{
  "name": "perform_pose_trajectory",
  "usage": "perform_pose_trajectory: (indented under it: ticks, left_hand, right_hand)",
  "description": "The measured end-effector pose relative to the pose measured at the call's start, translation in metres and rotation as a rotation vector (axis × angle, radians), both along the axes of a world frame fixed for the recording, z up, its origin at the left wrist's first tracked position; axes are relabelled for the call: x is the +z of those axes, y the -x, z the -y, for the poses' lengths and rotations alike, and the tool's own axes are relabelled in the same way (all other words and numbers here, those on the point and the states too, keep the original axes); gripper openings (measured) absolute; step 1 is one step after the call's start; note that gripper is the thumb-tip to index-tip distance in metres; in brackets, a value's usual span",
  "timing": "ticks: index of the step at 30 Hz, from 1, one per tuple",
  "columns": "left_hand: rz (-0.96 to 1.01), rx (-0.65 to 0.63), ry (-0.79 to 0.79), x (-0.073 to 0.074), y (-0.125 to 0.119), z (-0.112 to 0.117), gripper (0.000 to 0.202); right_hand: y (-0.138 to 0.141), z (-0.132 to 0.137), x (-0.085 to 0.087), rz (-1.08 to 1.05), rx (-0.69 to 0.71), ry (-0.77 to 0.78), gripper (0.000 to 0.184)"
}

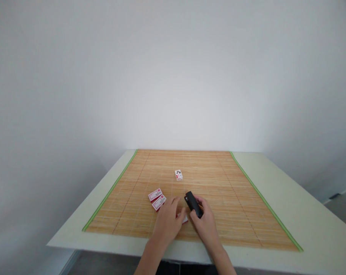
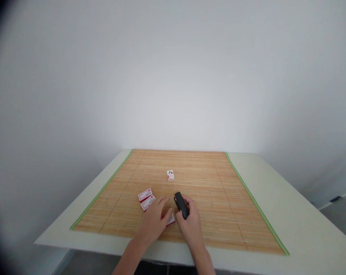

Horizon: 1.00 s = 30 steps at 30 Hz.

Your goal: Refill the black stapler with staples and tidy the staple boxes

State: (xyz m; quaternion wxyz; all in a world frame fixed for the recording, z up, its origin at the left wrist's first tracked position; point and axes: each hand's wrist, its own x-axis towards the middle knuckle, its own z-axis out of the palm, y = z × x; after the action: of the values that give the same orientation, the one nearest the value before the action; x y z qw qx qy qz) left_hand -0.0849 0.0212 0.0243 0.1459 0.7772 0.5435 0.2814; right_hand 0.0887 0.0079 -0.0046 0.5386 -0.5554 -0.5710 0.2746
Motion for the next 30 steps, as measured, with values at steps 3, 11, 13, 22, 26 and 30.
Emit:
perform_pose_trajectory:
  ticks: [3,11,13,22,26,30]
  left_hand:
    - [-0.037,-0.073,0.027,0.003,0.009,0.029,0.032]
    - [-0.031,-0.011,-0.031,-0.004,0.014,0.047,0.042]
    - [-0.061,0.021,-0.059,-0.013,0.012,0.046,0.043]
    - [-0.137,0.124,-0.148,-0.027,0.018,0.043,0.048]
    - [-0.138,0.125,-0.139,-0.029,0.021,0.043,0.051]
    - [-0.136,0.123,-0.137,-0.031,0.021,0.044,0.055]
  right_hand:
    - [-0.006,-0.008,0.010,0.148,0.113,0.012,0.048]
    - [-0.004,-0.040,0.043,0.352,0.400,0.047,0.038]
    - [0.001,-0.046,0.044,0.393,0.439,0.023,0.036]
    - [0.006,-0.037,0.048,0.004,0.327,-0.010,0.030]
    - [-0.026,-0.013,0.023,-0.216,0.053,0.010,0.044]
    - [-0.059,0.003,-0.007,-0.147,-0.178,0.106,0.047]
